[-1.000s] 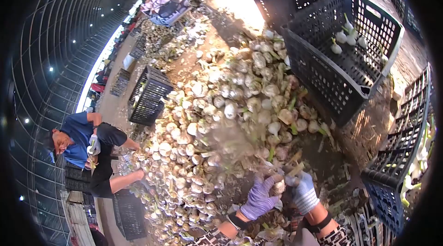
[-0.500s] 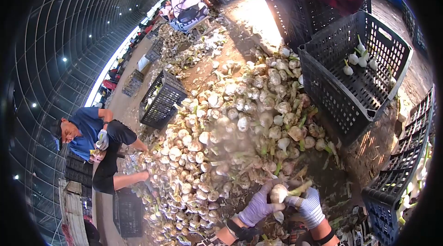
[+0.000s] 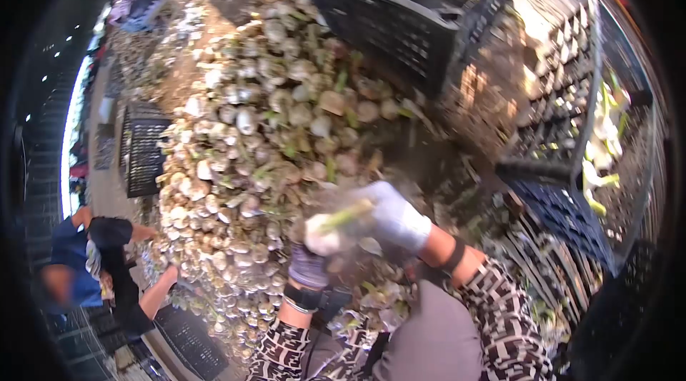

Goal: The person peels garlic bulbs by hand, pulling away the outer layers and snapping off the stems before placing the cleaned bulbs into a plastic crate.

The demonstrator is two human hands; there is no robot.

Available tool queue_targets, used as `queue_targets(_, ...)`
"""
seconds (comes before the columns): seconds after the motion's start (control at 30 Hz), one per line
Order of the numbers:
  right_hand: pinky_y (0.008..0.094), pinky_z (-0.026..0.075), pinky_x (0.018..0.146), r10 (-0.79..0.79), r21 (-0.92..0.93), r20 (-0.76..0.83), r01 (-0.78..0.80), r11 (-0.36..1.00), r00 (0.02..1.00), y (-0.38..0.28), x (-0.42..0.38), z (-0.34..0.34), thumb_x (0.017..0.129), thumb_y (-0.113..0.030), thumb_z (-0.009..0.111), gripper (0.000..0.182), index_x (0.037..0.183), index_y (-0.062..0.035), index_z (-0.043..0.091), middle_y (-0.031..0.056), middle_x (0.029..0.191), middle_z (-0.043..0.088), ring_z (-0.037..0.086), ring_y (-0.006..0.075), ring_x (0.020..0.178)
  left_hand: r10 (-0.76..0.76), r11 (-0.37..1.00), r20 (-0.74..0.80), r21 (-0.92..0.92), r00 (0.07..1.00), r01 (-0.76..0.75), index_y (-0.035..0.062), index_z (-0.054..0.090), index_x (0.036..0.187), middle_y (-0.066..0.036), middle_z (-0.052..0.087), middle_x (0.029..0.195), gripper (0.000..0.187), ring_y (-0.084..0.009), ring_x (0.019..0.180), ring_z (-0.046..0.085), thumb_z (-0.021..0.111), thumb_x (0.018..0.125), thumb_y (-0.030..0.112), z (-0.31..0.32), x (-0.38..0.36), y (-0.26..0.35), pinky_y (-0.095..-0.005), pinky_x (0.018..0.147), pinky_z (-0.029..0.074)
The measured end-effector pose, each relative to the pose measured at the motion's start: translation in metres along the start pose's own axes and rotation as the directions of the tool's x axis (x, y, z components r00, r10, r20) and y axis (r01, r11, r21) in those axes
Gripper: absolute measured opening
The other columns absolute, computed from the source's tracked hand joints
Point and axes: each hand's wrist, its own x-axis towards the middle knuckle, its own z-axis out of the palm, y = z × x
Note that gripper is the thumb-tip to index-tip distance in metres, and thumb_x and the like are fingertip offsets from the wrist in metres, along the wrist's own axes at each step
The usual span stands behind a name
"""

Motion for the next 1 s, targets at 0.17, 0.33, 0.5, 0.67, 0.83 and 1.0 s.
queue_targets(0.17,0.0234,0.048,0.062,-0.119,0.12,-0.003,0.118,0.986,0.993,0.003,0.0,0.0,0.075,-0.003,0.06,0.016,0.089,-0.0005,0.066,0.0004,0.075,0.063,0.056,0.0058,0.069,0.04,0.978,-0.067,0.205,0.997,-0.025,0.002,0.054,0.1,-0.007,0.059,0.072,0.08,-0.0157,0.059,0.059,0.05,0.07,0.076,0.012,-0.002,0.007,-0.0213,0.049,0.048)
queue_targets(0.33,0.0206,0.045,0.054,0.16,0.323,-0.123,-0.112,0.94,0.979,0.027,-0.003,-0.004,0.079,-0.01,0.059,0.017,0.092,-0.0003,0.066,0.0013,0.067,0.061,0.056,0.0054,0.062,0.555,0.719,-0.085,0.549,0.828,-0.426,0.0001,0.052,0.115,-0.005,0.059,0.097,0.058,-0.0151,0.09,0.057,0.073,0.072,0.032,0.031,0.002,-0.008,-0.0268,0.075,0.05)
queue_targets(0.5,0.027,0.045,0.055,-0.201,-0.208,0.081,0.213,0.954,0.976,0.012,-0.009,-0.004,0.071,-0.015,0.066,0.023,0.084,0.0038,0.063,0.0066,0.067,0.06,0.053,0.0128,0.058,0.153,0.977,0.002,0.147,0.988,-0.152,-0.0047,0.052,0.107,-0.01,0.06,0.093,0.076,-0.0168,0.082,0.059,0.071,0.06,0.052,0.006,-0.004,0.004,-0.0287,0.074,0.048)
queue_targets(0.67,0.0293,0.046,0.057,-0.097,0.127,0.373,0.052,0.991,0.923,0.021,-0.008,-0.01,0.063,-0.024,0.078,0.034,0.077,0.0039,0.065,0.0095,0.072,0.064,0.056,0.0142,0.061,0.076,0.98,0.293,-0.2,0.953,-0.017,-0.0113,0.05,0.109,-0.016,0.061,0.094,0.08,-0.0239,0.076,0.062,0.073,0.056,0.045,-0.061,0.006,-0.022,-0.0346,0.068,0.052)
queue_targets(0.83,0.0339,0.046,0.058,-0.256,0.388,0.462,0.066,0.919,0.849,0.024,-0.008,0.006,0.058,-0.03,0.079,0.038,0.072,0.0031,0.066,0.0134,0.072,0.065,0.058,0.024,0.06,0.09,0.868,0.545,-0.453,0.834,0.202,-0.0143,0.047,0.114,-0.027,0.061,0.1,0.085,-0.0338,0.077,0.064,0.072,0.054,0.041,-0.065,-0.006,-0.036,-0.0382,0.061,0.054)
queue_targets(1.0,0.036,0.044,0.055,-0.35,0.826,-0.001,0.198,0.528,0.937,0.037,-0.003,-0.007,0.079,-0.032,0.065,0.029,0.088,-0.004,0.059,0.0106,0.075,0.058,0.056,0.0243,0.064,0.197,0.802,0.634,-0.543,0.748,0.25,-0.0056,0.043,0.126,-0.028,0.06,0.086,0.088,-0.0342,0.061,0.059,0.071,0.056,0.04,-0.023,-0.018,-0.019,-0.0394,0.048,0.047)
